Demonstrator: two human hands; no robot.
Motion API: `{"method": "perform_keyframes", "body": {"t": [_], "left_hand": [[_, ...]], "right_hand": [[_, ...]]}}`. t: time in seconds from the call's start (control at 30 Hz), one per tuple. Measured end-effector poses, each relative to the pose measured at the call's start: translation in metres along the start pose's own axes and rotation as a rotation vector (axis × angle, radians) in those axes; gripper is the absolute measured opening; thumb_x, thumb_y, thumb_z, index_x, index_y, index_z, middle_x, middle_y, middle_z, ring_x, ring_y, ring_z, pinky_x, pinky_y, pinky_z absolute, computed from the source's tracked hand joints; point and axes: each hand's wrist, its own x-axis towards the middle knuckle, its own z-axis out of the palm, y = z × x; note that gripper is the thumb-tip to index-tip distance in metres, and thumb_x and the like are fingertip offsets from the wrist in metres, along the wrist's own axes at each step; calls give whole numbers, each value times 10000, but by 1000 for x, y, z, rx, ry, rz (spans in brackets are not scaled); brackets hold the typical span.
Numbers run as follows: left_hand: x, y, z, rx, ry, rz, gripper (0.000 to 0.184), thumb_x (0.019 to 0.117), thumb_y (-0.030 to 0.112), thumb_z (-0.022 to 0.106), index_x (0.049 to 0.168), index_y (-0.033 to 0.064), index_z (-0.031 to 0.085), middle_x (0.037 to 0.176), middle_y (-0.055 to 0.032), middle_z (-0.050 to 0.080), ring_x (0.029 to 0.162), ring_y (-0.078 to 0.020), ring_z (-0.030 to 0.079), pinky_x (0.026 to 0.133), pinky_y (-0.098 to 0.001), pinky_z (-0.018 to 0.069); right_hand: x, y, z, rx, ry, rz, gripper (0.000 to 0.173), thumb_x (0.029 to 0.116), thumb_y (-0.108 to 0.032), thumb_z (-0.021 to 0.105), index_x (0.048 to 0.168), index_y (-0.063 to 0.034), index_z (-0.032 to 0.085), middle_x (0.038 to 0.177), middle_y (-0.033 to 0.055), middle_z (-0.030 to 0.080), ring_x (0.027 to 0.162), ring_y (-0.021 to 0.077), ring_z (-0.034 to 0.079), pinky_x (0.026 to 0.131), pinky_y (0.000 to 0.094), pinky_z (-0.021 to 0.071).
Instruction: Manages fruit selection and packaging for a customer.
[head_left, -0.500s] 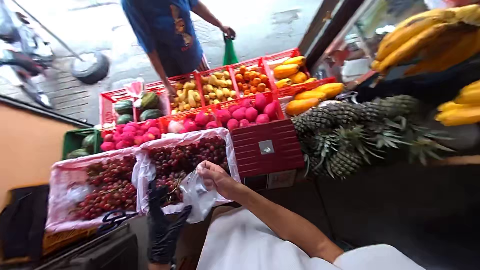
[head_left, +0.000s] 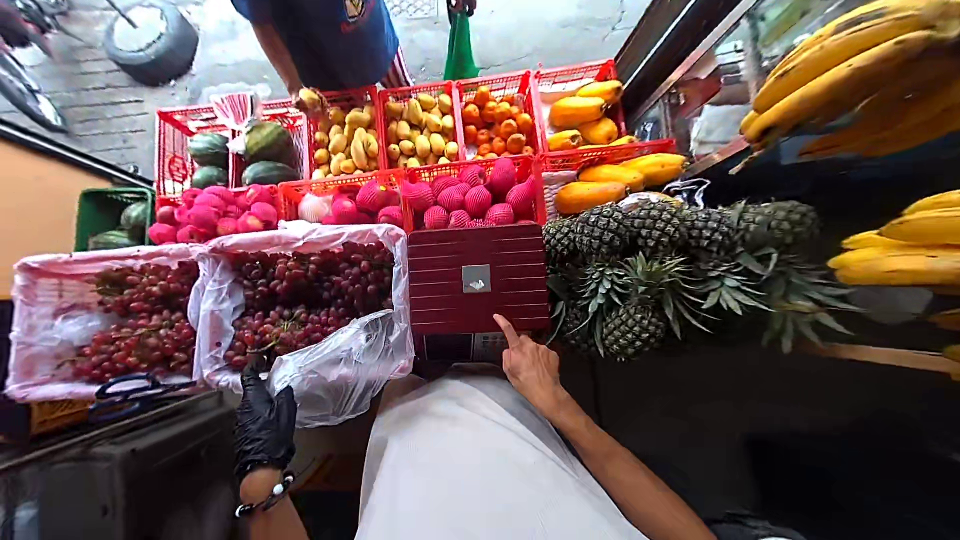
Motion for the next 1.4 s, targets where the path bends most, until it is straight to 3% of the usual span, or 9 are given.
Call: {"method": "perform_keyframes", "body": {"t": [0.27, 0.37, 0.5, 0.63, 0.77, 0.93, 1.03, 1.23, 1.4], "left_hand": [[-12, 13, 10, -425, -60, 126, 637, 958, 42, 500, 1564, 1, 309, 1540, -206, 446, 1346, -147, 516, 1107, -279, 433], [-3, 23, 5, -401, -88, 183, 613, 964, 84, 508, 1554, 14, 355, 1553, -185, 449, 1383, -157, 494, 1137, -311, 417], [9, 38, -7, -363, -79, 241, 589, 992, 128, 517, 1566, 122, 385, 1479, -149, 540, 1264, -165, 591, 1054, -364, 489], [16, 51, -58, -593, -332, 266, 508, 954, 4, 549, 1458, -2, 492, 1400, -117, 597, 1191, -83, 608, 1017, -272, 507], [45, -2, -92, -869, -779, 511, 238, 1008, 79, 537, 1128, 8, 730, 1153, -52, 744, 1079, -77, 678, 1016, -287, 527], [108, -24, -74, 49, 123, 132, 205, 981, 136, 615, 1080, 40, 768, 1041, -223, 745, 963, -422, 719, 841, -646, 537], [141, -13, -65, 263, 140, -67, 404, 1023, 165, 546, 1376, -27, 590, 1290, -305, 637, 1113, -490, 661, 927, -667, 504], [75, 0, -16, -20, 41, 837, 163, 895, 120, 676, 860, -7, 771, 800, -151, 746, 760, -313, 732, 747, -464, 574], [75, 45, 11, 93, -253, 860, 305, 997, 321, 569, 1223, 249, 760, 859, -111, 766, 776, -325, 743, 690, -528, 589]], "right_hand": [[11, -4, -42, 622, 304, -201, 411, 968, -122, 530, 1374, -68, 553, 741, 87, 620, 638, 249, 609, 613, 464, 517], [19, -24, -64, 928, 140, -581, 231, 957, -159, 595, 1138, -48, 685, 1059, 76, 670, 981, 174, 641, 869, 394, 556], [20, -101, -88, 759, 23, -896, 272, 909, -511, 700, 988, -277, 815, 1592, 116, 427, 1549, 361, 200, 1210, 644, 224], [36, -178, -86, 491, -160, -775, 253, 959, -233, 682, 1197, -222, 766, 1277, 142, 649, 1191, 303, 615, 1001, 537, 501], [66, -227, -63, 775, 1, -595, 322, 1042, -136, 486, 1257, -48, 710, 1216, 169, 672, 1036, 218, 673, 915, 380, 558], [41, -275, -57, 682, 32, -610, 229, 945, -225, 664, 1125, -184, 800, 995, 73, 695, 915, 173, 653, 839, 400, 552], [26, -300, -54, 377, 241, -579, 247, 890, -322, 714, 1123, -322, 797, 1075, 78, 680, 975, 234, 662, 765, 445, 575], [55, -246, -67, 714, 597, 5, 478, 949, -229, 679, 1320, 69, 624, 1296, 292, 622, 1214, 397, 614, 1038, 570, 492], [21, -225, -46, 580, 746, -128, 329, 909, -82, 660, 1153, 139, 673, 1176, 322, 641, 1104, 394, 650, 956, 528, 545]]}}
